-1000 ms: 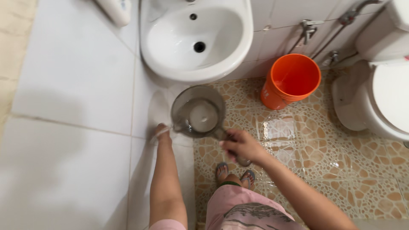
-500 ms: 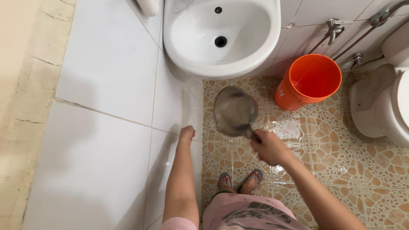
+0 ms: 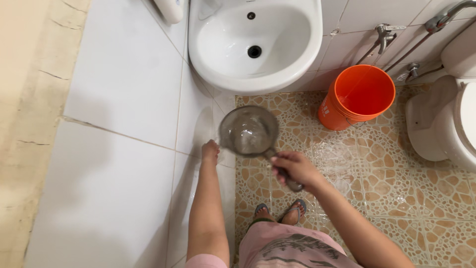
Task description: The person washes a metal strainer under a running tap in a bathroom sink, scrubbing it with their hands. They then pour water from the strainer into an orange bucket on the floor and hang the strainer on a wall hook. The person repeats the washing process with the strainer in the sink.
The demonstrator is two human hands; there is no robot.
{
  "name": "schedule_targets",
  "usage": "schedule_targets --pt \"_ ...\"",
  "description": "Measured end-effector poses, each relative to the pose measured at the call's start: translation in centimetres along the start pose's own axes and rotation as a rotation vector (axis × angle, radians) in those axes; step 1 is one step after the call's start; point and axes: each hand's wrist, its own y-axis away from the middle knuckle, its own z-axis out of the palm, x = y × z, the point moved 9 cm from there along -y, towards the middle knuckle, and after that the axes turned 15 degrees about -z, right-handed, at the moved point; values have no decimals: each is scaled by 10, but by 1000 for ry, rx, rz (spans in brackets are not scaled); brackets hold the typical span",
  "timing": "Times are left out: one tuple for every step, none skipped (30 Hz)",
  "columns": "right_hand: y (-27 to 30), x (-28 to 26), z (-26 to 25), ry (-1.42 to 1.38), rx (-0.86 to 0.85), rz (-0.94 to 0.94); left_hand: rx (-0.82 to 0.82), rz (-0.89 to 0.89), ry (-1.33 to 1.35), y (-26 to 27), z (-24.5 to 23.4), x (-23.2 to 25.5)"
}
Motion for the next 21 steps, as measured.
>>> schedule_targets --pt "4 2 -16 -30 39 9 7 13 -29 -15 5 -6" --pt "9 3 -35 -8 109 7 15 27 -58 -32 12 -13" --pt "15 4 -55 14 178 6 24 41 -85 -47 19 -19" --pt "22 6 -76 36 246 5 20 61 -122 -60 27 -25" --pt "27 6 -92 7 285 -28 16 80 -159 -70 37 -31" --pt "33 8 -108 -22 323 -61 13 99 -197 -76 47 -36" --pt "42 13 -125 -28 379 -61 -23 111 -184 -79 60 -38" --pt "51 20 -141 -33 435 -62 -59 123 -172 -80 73 -40" --pt "60 25 -156 -9 485 -78 -95 136 -160 -79 84 -41" --pt "69 30 -170 15 535 -93 -124 113 -173 -79 92 -46" --pt "76 35 -183 39 586 -109 -153 91 -187 -78 102 -50" --pt "82 40 -194 71 627 -109 -182 69 -201 -76 111 -54" --pt "87 46 -203 100 672 -109 -173 23 -223 -76 118 -57" --pt "87 51 -209 129 716 -108 -163 -23 -246 -75 125 -58" --pt "84 59 -211 185 747 -75 -152 -71 -269 -74 129 -62" --pt "80 65 -211 242 777 -41 -163 -46 -291 -70 133 -60" --pt "72 68 -208 299 805 -9 -175 -18 -310 -66 137 -55" --pt "55 70 -196 356 780 -10 -187 11 -329 -63 142 -46" --pt "39 70 -180 414 749 -10 -197 13 -305 -59 143 -38" --pt "19 67 -162 465 692 -21 -206 16 -280 -56 144 -30" --pt "-5 63 -143 516 638 -32 -219 18 -257 -53 146 -22"
